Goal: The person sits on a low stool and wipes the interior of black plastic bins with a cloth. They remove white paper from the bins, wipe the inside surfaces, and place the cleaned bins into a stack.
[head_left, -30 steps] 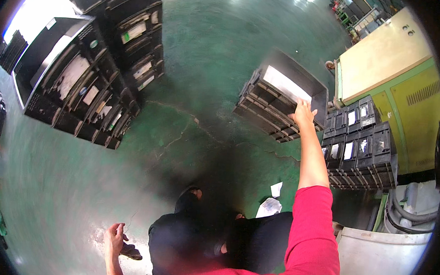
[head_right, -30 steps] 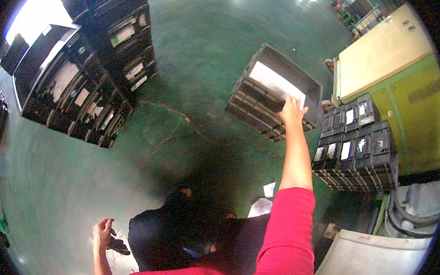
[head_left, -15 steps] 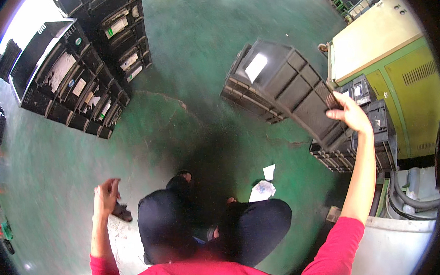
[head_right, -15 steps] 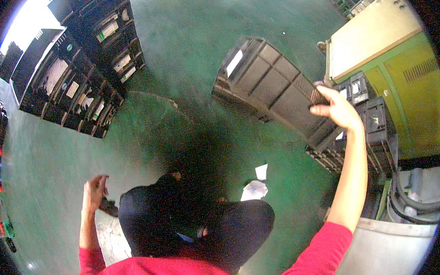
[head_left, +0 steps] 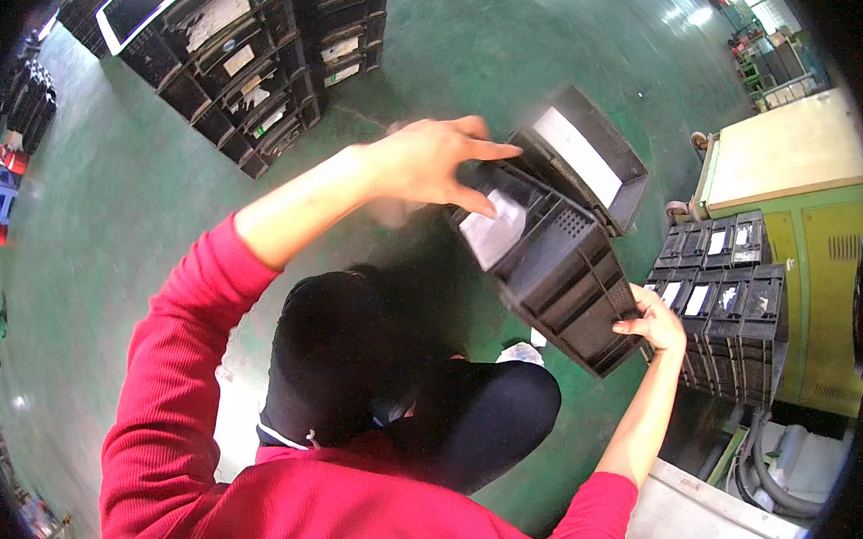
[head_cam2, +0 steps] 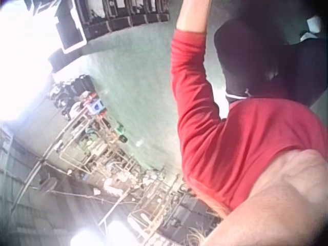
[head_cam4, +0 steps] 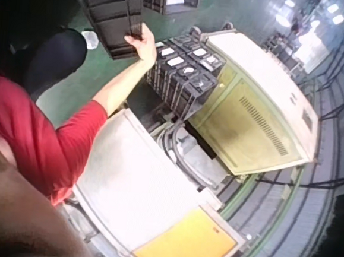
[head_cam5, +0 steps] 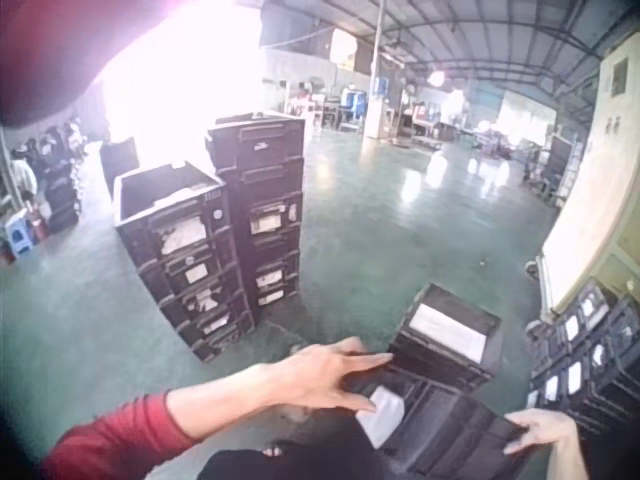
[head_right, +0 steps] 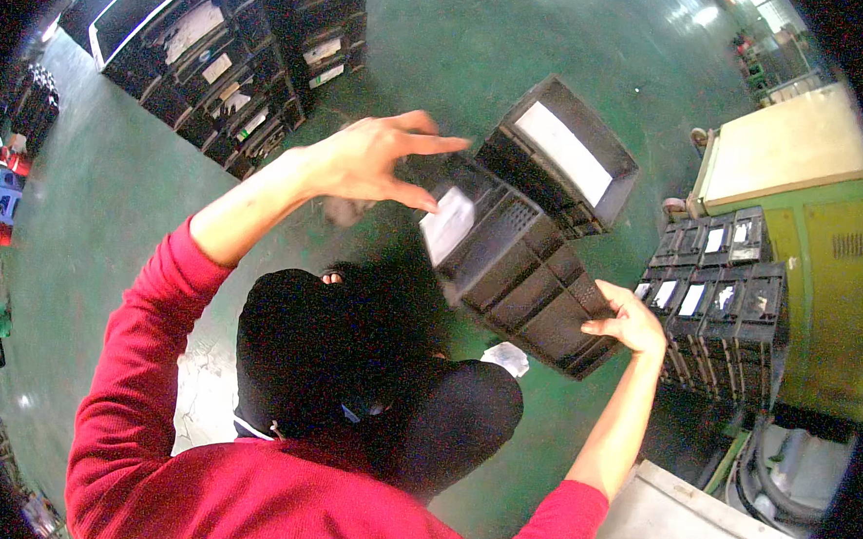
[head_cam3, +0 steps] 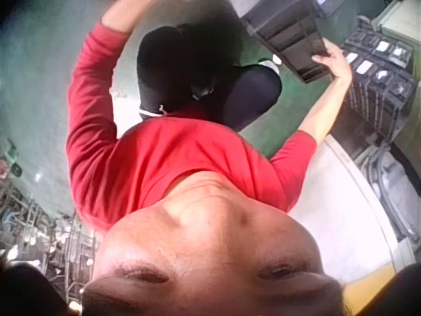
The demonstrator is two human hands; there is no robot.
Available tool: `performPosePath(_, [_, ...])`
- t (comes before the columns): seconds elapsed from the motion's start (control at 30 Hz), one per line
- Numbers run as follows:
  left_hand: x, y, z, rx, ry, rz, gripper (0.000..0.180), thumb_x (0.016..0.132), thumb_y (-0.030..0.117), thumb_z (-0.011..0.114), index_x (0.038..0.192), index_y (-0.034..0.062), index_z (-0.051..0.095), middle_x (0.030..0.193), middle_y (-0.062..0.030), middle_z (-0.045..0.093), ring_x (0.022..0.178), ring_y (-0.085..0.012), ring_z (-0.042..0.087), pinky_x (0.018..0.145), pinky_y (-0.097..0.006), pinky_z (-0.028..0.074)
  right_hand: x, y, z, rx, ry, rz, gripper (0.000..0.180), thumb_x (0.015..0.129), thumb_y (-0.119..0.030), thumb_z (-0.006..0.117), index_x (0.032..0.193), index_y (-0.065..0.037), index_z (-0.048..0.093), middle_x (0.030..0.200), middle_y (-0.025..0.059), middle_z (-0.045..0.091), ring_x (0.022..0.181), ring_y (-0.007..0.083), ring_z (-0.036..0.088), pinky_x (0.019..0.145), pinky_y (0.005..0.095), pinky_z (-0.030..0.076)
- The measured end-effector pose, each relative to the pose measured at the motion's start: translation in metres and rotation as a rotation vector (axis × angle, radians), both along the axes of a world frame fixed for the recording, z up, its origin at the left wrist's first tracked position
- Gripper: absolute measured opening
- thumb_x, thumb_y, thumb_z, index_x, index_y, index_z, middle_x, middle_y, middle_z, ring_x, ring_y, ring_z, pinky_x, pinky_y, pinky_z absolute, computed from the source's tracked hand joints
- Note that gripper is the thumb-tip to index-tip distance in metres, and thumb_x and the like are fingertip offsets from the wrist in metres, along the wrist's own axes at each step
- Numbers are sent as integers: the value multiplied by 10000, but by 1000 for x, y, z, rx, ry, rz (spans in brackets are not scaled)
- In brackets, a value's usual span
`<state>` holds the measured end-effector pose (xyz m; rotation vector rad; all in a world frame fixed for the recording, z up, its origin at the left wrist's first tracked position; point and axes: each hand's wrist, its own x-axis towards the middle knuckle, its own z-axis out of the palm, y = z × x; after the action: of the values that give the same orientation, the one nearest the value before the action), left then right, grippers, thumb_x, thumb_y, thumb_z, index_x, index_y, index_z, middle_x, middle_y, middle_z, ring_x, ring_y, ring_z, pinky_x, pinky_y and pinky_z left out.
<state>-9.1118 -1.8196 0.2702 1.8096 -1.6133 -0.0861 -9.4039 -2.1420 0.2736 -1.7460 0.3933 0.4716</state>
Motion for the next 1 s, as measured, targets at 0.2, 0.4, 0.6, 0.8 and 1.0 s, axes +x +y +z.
performPosePath(0.2, [-8, -70, 45, 579, 278, -456, 429, 714, 345, 758, 972, 16, 660, 812, -72, 666, 793, -141, 602, 717, -298, 464, 30, -55, 24, -95, -78, 149, 705, 443, -75, 797, 1111, -8, 581, 1086, 32, 617, 1018, 142, 555, 915, 314, 427])
performPosePath(0.4, [-66, -117, 19, 426, 850, -367, 357, 817, 303, 676, 1011, 5, 654, 847, -35, 666, 749, -88, 591, 691, -243, 484, 30, -21, 25, -511, -508, -430, 398, 787, -129, 673, 1171, -88, 574, 1105, 54, 605, 1037, 141, 541, 927, 292, 407])
performPosePath(0.6, [-73, -132, -33, 398, 1070, -52, 377, 859, 342, 619, 971, -18, 646, 875, -59, 668, 710, -94, 614, 660, -225, 486, 7, 84, -24, -808, -799, -603, 125, 817, -79, 639, 933, -66, 680, 859, 49, 623, 838, 157, 598, 764, 267, 462])
performPosePath(0.8, [-79, -112, -53, 315, 1179, 64, 324, 882, 335, 595, 948, 23, 648, 839, -20, 659, 685, -78, 591, 630, -223, 470, 47, 119, -65, -1204, -588, -600, 223, 751, -176, 676, 962, -104, 683, 888, 10, 565, 886, 213, 545, 758, 359, 426])
performPosePath(1.0, [-71, -108, -93, 374, 1010, 112, 491, 860, 432, 571, 989, -39, 629, 904, -87, 655, 842, -143, 574, 776, -276, 449, 59, 113, -82, -1122, -538, -641, 95, 722, -144, 684, 774, -91, 624, 851, 27, 577, 871, 230, 554, 716, 376, 410])
